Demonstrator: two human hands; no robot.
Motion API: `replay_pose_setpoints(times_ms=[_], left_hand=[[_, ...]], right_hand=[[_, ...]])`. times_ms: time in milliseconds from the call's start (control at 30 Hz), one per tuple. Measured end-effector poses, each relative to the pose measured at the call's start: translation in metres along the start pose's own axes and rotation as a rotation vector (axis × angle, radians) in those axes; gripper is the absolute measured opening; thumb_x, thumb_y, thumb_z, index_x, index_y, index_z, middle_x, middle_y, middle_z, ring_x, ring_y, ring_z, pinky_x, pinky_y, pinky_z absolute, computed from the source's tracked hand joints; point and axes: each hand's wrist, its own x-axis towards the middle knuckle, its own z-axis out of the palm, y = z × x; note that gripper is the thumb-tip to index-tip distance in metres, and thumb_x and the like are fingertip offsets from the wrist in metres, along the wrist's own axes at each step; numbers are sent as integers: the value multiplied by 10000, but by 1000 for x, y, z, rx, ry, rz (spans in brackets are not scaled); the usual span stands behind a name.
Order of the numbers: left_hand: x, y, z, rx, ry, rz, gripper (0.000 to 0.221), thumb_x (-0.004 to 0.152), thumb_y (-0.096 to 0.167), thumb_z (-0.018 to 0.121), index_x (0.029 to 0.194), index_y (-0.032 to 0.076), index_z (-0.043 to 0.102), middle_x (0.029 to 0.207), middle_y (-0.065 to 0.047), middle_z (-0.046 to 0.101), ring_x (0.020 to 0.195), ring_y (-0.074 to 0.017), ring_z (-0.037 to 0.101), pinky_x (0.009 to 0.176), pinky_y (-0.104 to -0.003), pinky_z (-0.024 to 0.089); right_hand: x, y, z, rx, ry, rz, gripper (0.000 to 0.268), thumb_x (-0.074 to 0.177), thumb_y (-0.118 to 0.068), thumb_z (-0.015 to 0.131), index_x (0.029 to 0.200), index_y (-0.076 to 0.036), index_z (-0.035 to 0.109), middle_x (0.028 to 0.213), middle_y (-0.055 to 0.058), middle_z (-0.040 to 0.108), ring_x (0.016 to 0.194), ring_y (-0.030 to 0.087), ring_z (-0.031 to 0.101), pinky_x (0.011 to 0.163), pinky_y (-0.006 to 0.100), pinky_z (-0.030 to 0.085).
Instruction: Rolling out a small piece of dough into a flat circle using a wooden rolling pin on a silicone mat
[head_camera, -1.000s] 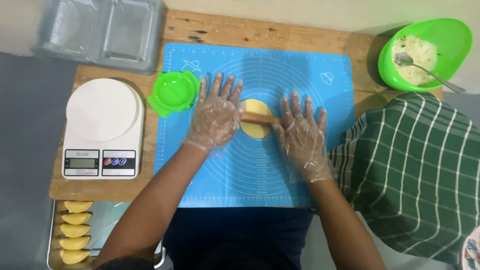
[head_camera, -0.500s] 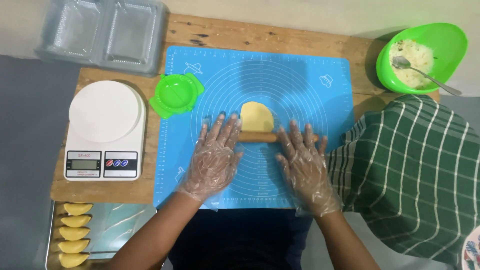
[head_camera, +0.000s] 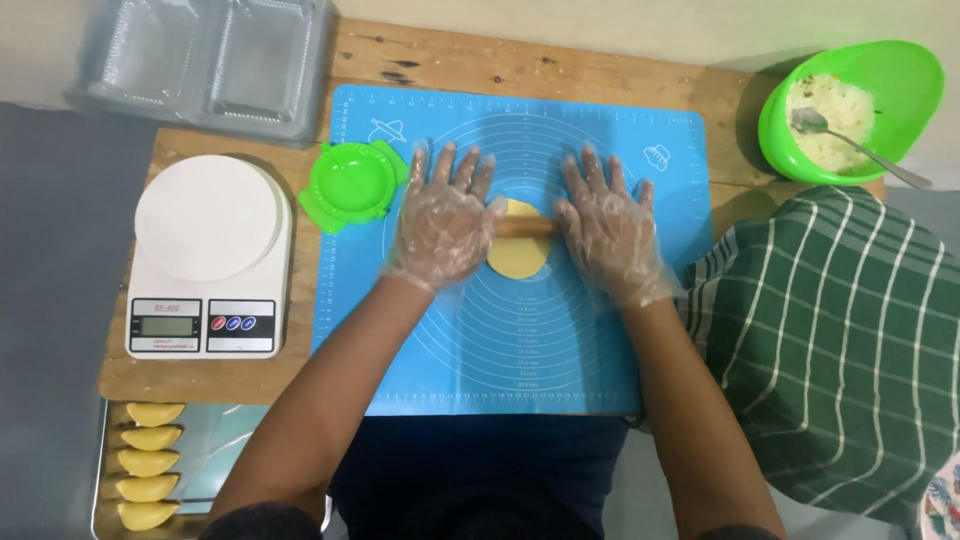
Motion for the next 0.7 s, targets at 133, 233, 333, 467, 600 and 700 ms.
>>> replay_pose_setpoints(times_ms=[133, 233, 333, 467, 600, 700], left_hand=[[-21, 13, -37, -25, -151, 40, 586, 1018, 412, 500, 1517, 105, 490, 1535, -151, 505, 1456, -392, 395, 1197, -653, 218], [-36, 18, -50, -72, -192, 82, 597, 1004, 376, 536, 1525, 94, 466, 1570, -146, 455, 1479, -400, 342, 1192, -659, 220], [-49, 20, -51, -72, -248, 123, 610, 1010, 370, 503, 1555, 114, 409, 1628, -107, 369, 1508, -379, 284, 1197, -652, 211], [-66, 20, -55, -116, -297, 170, 575, 1016, 359, 466, 1550, 153, 414, 1628, -69, 370, 1515, -342, 270, 1219, -603, 173], [-82, 23, -62, -207, -325, 169, 542, 1028, 343, 444, 1532, 143, 443, 1615, -69, 394, 1510, -328, 282, 1230, -546, 166], [-89, 23, -67, -251, -365, 140, 537, 1047, 359, 389, 1530, 128, 438, 1615, -78, 389, 1507, -326, 274, 1234, -531, 137]], right_hand=[[-34, -4, -3, 25, 26, -19, 674, 1051, -531, 208, 1637, -205, 266, 1673, 107, 303, 1501, 417, 303, 1144, 696, 277], [-54, -5, 2, 13, 39, -18, 684, 1037, -538, 283, 1612, -172, 340, 1649, 147, 350, 1481, 457, 324, 1137, 705, 275], [-75, -9, 6, -37, 11, -11, 690, 1032, -502, 347, 1626, -157, 288, 1666, 183, 287, 1478, 487, 300, 1131, 719, 289], [-100, -15, 10, 7, -22, 28, 718, 1016, -504, 394, 1635, -174, 240, 1685, 179, 212, 1502, 476, 232, 1166, 691, 243], [-124, -28, -5, 41, -87, 69, 713, 1011, -505, 397, 1635, -204, 233, 1695, 142, 189, 1514, 447, 199, 1187, 649, 209], [-128, -25, 4, 24, -104, 62, 696, 1011, -514, 396, 1628, -226, 248, 1678, 111, 235, 1512, 429, 219, 1195, 644, 206]])
